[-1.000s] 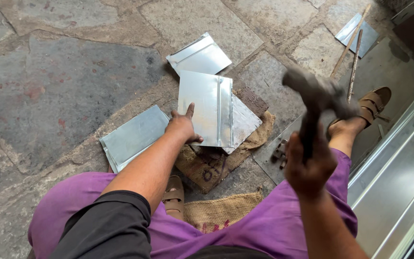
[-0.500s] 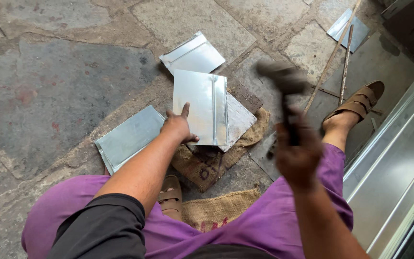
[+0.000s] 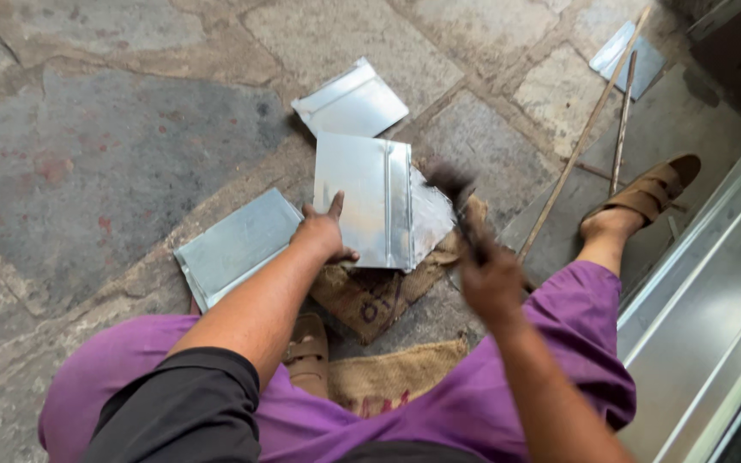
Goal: The person uses a hammer to fold the edges of metal sheets and flatten seams while working on a stone floor.
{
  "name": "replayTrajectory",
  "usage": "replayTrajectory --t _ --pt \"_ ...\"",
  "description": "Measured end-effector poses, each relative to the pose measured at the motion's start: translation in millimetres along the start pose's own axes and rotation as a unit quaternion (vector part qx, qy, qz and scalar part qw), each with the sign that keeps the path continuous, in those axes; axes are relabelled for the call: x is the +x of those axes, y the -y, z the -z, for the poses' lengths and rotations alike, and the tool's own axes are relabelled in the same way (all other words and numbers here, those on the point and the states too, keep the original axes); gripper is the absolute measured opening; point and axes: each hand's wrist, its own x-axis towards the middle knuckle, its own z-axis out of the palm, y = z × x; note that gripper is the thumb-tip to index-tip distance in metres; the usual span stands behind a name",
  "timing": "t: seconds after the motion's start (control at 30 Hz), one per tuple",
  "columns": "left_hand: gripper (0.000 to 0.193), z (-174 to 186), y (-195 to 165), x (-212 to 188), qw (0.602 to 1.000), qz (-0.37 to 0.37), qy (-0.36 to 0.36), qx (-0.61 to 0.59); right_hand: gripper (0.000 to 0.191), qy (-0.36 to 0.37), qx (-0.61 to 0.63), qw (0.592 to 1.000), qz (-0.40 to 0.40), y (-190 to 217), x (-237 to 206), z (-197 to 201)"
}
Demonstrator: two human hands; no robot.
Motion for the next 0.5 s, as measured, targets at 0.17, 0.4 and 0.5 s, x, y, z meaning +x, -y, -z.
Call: replayTrajectory --t 0.17,0.4,0.5 --pt "0.149 1.6 -1.2 -3.7 1.0 0.003 0.015 0.012 0.029 -0.251 0.221 0.884 0.326 32.1 6.3 87.5" --pt "0.148 -4.3 5.8 -12.4 1.0 -0.008 -0.003 0.005 0.021 -0.223 0.199 0.924 0.238 7.9 -14.4 -1.0" --pt "0.149 -6.9 5.6 -9.0 1.0 -0.008 -0.004 0.004 0.033 -0.006 0.058 0.998 0.032 -3.8 -23.7 -40.1"
